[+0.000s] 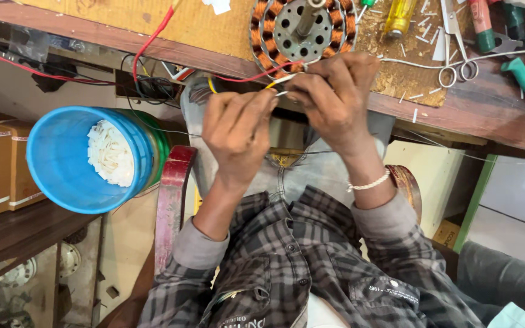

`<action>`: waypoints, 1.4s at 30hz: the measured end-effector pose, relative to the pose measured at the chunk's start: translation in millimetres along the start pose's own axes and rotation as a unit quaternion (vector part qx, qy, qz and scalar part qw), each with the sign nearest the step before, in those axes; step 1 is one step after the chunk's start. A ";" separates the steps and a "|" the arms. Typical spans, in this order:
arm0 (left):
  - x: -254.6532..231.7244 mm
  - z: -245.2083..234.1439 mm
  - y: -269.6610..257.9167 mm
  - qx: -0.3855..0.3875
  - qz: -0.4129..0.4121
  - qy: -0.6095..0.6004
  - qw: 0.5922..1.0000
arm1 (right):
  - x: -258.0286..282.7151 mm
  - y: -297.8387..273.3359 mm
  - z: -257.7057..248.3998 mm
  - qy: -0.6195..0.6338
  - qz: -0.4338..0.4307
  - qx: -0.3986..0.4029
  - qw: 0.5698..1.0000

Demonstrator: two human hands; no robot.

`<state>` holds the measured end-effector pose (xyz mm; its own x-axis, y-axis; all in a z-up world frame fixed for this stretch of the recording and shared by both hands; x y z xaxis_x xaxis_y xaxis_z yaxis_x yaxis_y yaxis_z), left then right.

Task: The person works on an electrical stator, stripping and twisting wires, and using a soldering iron to connect them. They handle various colored wires and use tools like pliers and a soldering iron to complete the connections.

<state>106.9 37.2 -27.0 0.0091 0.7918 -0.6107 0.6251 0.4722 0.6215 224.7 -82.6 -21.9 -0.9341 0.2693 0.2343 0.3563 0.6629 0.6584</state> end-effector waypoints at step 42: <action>3.3 -32.8 -0.2 0.113 -0.066 -0.042 0.991 | 3.1 9.5 -9.3 0.098 -0.040 0.061 0.993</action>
<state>81.2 52.5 -13.0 -0.0245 0.6899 -0.7235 0.7834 0.4628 0.4148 225.0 -81.9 -8.3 -0.9417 0.0791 0.3270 0.2694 0.7595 0.5921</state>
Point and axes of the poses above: each hand's wrist, its own y-axis towards the middle knuckle, its own z-axis out of the palm, x = y × z, the point moved 5 cm from there along y, towards the middle knuckle
